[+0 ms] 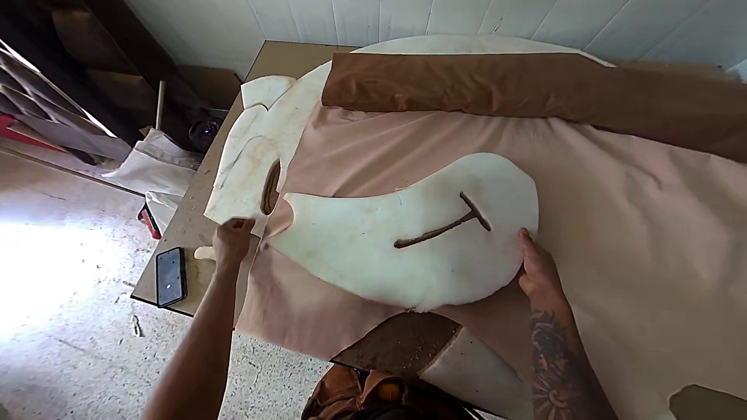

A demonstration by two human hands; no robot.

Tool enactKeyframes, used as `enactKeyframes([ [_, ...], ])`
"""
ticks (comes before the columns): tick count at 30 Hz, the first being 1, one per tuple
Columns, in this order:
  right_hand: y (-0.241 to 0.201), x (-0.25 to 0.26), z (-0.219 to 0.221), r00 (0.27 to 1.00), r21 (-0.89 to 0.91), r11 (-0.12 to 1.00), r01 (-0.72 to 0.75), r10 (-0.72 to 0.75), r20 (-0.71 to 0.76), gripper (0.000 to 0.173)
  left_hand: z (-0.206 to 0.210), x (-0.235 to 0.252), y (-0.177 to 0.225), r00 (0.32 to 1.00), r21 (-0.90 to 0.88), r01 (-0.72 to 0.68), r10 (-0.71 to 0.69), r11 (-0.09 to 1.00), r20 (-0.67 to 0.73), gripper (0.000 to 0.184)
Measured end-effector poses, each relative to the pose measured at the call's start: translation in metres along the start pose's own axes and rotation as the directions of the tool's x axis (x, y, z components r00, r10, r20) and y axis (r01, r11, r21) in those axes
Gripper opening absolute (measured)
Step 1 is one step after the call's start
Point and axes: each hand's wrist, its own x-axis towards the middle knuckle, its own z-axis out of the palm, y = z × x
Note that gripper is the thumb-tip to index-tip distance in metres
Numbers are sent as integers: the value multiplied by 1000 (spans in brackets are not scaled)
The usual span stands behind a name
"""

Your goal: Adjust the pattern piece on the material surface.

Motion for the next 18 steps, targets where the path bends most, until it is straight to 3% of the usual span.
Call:
enactKeyframes([
  [4,-1,-4,10,994,-94,995,27,-37,-104,74,34,104,81,988,-83,-124,131,989,87,43],
  [8,-4,-8,22,977,-223,975,-13,-35,-209,86,88,192,117,965,86,-118,93,989,246,62],
  [11,-10,-11,26,963,-287,957,-50,-29,-266,89,105,217,131,964,188,-100,48,977,260,56],
  [15,-6,-8,26,958,-316,946,-64,-30,-284,88,90,228,126,970,69,-77,59,995,236,44],
  [18,-1,-6,27,961,-308,950,-43,-46,-273,87,91,228,121,973,94,-117,95,989,209,40],
])
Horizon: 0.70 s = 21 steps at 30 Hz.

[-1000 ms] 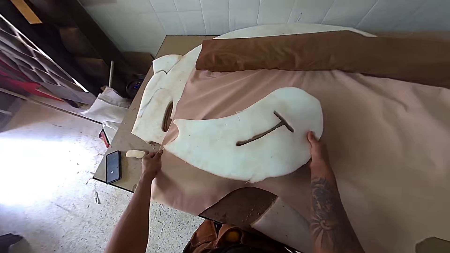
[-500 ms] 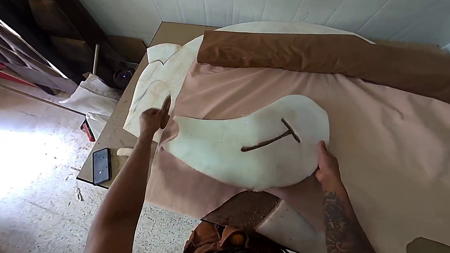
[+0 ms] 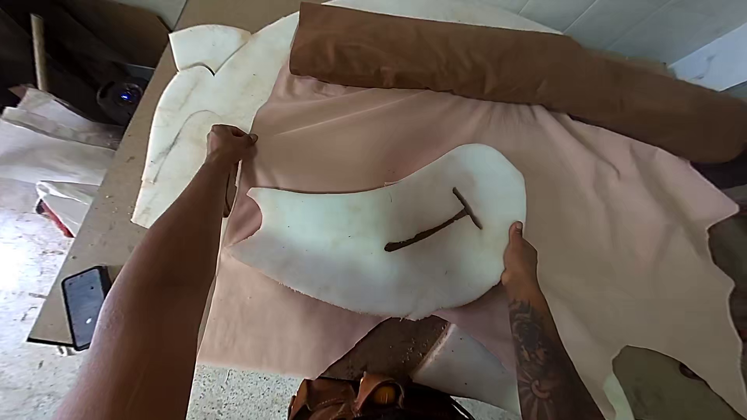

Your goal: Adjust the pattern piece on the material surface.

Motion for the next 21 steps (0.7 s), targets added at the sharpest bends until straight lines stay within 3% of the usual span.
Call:
enactKeyframes([
  [5,-12,6,-16,997,-47,999,-4,8,80,78,5,1,-3,999,-44,-35,36,998,26,39],
  [7,-21,8,-28,991,-102,995,10,3,131,71,-10,-6,-15,998,-73,-48,51,996,37,32],
  [9,-30,9,-47,983,-43,999,24,-16,182,59,-27,-25,-29,997,-116,-59,63,991,36,28],
  [11,-34,9,-72,979,107,994,-11,-11,204,49,-39,-58,-45,995,-157,-65,76,985,62,30],
  [14,-21,9,-89,977,179,984,-24,-16,214,43,-47,-143,-64,997,-223,-45,57,974,48,33],
  [18,1,-7,-64,956,283,959,-21,-64,288,39,-9,-260,-90,996,-391,23,-55,920,-72,37],
  [21,11,-15,-46,969,317,947,57,-130,212,33,16,-285,-90,988,-365,24,-78,931,-132,36],
])
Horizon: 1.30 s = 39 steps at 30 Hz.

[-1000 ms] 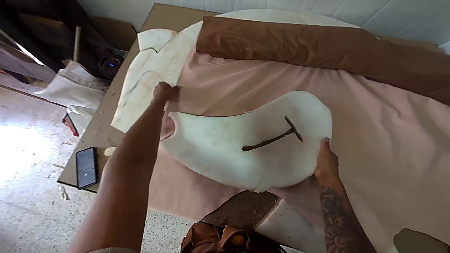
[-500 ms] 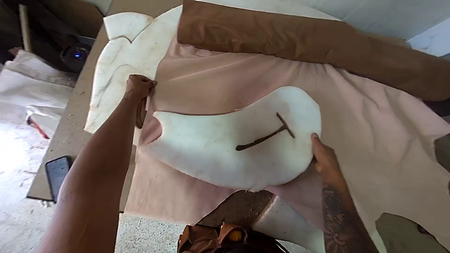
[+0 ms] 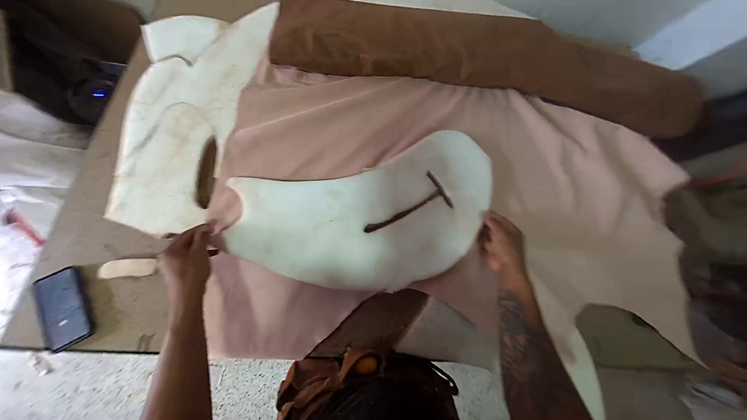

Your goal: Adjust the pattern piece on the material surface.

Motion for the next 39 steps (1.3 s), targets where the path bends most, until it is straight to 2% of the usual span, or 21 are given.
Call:
enactKeyframes([
  [2,5,2,0,998,-4,1000,15,-15,-62,35,3,-5,7,999,129,-18,22,992,-25,41],
  [4,9,5,-2,997,-59,998,-4,-1,-79,33,5,-10,10,999,171,-26,31,985,-29,40],
  [6,13,6,-2,997,-220,975,-43,30,-65,33,11,-10,7,998,104,-14,21,994,-64,35],
  [8,20,6,-7,997,-407,910,-80,77,-23,44,17,-13,6,997,51,4,0,999,-80,32],
  [10,23,14,-9,993,-498,865,-67,104,48,49,18,-14,8,995,33,8,-4,999,-101,30],
  [14,27,20,-13,988,-408,913,-7,69,138,44,17,-6,4,993,-77,27,-36,997,-111,29],
  [17,28,14,-17,992,-306,951,52,-13,127,44,14,4,11,993,-201,53,-72,978,-91,27],
  [19,29,16,-18,994,-282,956,77,-52,96,45,14,12,24,996,-219,63,-76,974,-49,26],
  [23,30,26,-19,996,-311,947,81,-67,56,44,24,21,41,997,-201,82,-82,976,10,26],
  [28,28,34,-22,998,-445,896,16,10,57,47,38,23,29,997,-167,67,-73,984,-29,25],
  [33,27,31,-20,1000,-398,917,-21,16,-16,50,39,19,35,995,-145,87,-92,986,-32,28],
  [36,28,27,-12,997,-434,900,-32,-1,-76,48,38,16,32,995,-133,80,-86,988,-45,28],
  [39,29,13,-6,998,-393,920,-3,-23,-62,42,28,9,30,999,-65,38,-38,997,3,41],
])
